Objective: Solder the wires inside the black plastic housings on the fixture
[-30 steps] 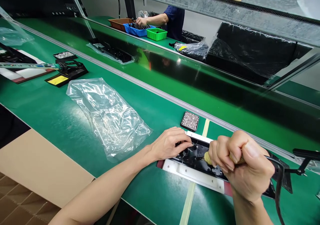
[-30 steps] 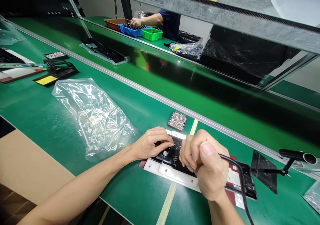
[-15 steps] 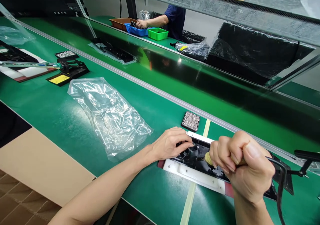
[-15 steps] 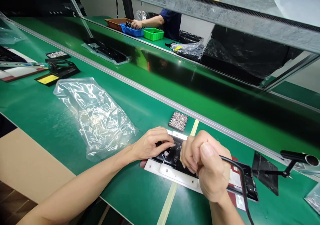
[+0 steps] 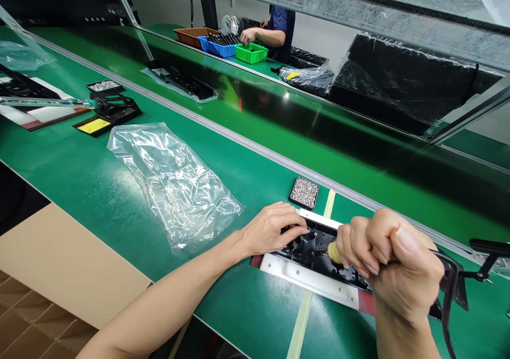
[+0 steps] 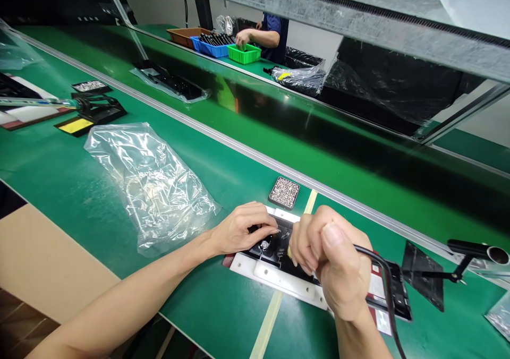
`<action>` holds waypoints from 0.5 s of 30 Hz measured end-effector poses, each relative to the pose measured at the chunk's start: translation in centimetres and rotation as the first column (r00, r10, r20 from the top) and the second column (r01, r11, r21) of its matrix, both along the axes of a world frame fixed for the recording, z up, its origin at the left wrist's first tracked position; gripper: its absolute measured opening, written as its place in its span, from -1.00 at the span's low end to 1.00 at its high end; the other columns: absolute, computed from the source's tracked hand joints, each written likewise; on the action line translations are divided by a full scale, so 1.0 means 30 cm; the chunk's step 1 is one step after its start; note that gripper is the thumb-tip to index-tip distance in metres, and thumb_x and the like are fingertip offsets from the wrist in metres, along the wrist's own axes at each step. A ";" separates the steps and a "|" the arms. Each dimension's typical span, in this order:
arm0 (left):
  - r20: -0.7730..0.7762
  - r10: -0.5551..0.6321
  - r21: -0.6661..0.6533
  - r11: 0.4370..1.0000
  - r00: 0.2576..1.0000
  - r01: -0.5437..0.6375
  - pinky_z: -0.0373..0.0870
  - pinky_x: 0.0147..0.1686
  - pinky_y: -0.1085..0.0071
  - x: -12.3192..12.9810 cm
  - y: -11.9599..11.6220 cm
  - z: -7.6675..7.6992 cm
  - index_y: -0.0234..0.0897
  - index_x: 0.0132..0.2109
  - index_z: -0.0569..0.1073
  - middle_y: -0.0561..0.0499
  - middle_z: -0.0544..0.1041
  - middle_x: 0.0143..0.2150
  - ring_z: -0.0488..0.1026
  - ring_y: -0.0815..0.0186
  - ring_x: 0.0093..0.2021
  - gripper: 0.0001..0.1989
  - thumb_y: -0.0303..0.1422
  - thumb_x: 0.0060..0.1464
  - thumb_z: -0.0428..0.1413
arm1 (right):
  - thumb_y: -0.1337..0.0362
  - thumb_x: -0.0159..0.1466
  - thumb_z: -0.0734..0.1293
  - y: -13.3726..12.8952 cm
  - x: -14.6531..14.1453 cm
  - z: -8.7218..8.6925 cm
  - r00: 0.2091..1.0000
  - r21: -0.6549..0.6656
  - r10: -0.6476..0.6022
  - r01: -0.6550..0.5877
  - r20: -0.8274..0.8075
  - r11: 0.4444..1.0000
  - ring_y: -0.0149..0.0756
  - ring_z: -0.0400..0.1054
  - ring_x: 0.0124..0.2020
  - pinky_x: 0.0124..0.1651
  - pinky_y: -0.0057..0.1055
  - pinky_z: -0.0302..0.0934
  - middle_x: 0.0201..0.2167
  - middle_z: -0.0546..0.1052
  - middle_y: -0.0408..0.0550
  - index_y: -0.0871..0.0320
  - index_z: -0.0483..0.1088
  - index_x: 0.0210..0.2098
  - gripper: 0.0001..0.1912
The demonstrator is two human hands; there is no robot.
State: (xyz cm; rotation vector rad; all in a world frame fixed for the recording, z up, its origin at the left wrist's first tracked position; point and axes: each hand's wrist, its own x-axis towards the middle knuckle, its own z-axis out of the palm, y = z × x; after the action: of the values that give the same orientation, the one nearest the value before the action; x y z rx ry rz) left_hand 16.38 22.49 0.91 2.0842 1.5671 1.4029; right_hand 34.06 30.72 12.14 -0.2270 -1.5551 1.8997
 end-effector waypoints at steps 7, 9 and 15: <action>-0.004 -0.001 0.007 1.000 1.000 0.001 0.31 -0.20 0.33 0.003 -0.002 -0.001 -0.35 -0.18 0.53 0.00 0.55 -0.32 0.46 0.31 -0.30 -0.87 -0.38 0.35 0.15 | 0.08 0.39 0.20 -0.025 -0.016 -0.004 0.993 -0.053 -0.120 0.119 -0.009 0.991 -0.47 -0.05 -0.70 -0.62 -0.48 -0.02 -0.73 0.10 -0.25 0.13 0.15 -0.58 -0.55; -0.004 -0.002 0.009 1.000 1.000 0.002 0.30 -0.21 0.34 0.004 -0.001 -0.001 -0.35 -0.18 0.53 0.00 0.54 -0.32 0.45 0.32 -0.30 -0.88 -0.38 0.35 0.16 | 0.11 0.39 0.19 -0.030 -0.019 -0.004 0.990 -0.072 -0.139 0.138 -0.014 0.988 -0.48 -0.07 -0.71 -0.63 -0.49 -0.06 -0.74 0.07 -0.25 0.13 0.11 -0.60 -0.54; 0.002 -0.006 0.013 1.000 1.000 0.006 0.31 -0.19 0.34 0.007 0.003 0.002 -0.36 -0.19 0.53 0.01 0.55 -0.32 0.44 0.33 -0.30 -0.88 -0.39 0.34 0.16 | 0.11 0.35 0.21 -0.039 -0.027 -0.001 0.987 -0.082 -0.161 0.160 -0.004 0.984 -0.49 -0.11 -0.73 -0.66 -0.51 -0.09 -0.77 0.03 -0.25 0.14 0.07 -0.63 -0.54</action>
State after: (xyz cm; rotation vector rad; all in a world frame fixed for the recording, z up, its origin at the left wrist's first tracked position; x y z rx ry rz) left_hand 16.60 22.57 0.97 2.0919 1.5538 1.4164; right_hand 33.25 29.55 12.12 -0.3669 -1.4091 1.8363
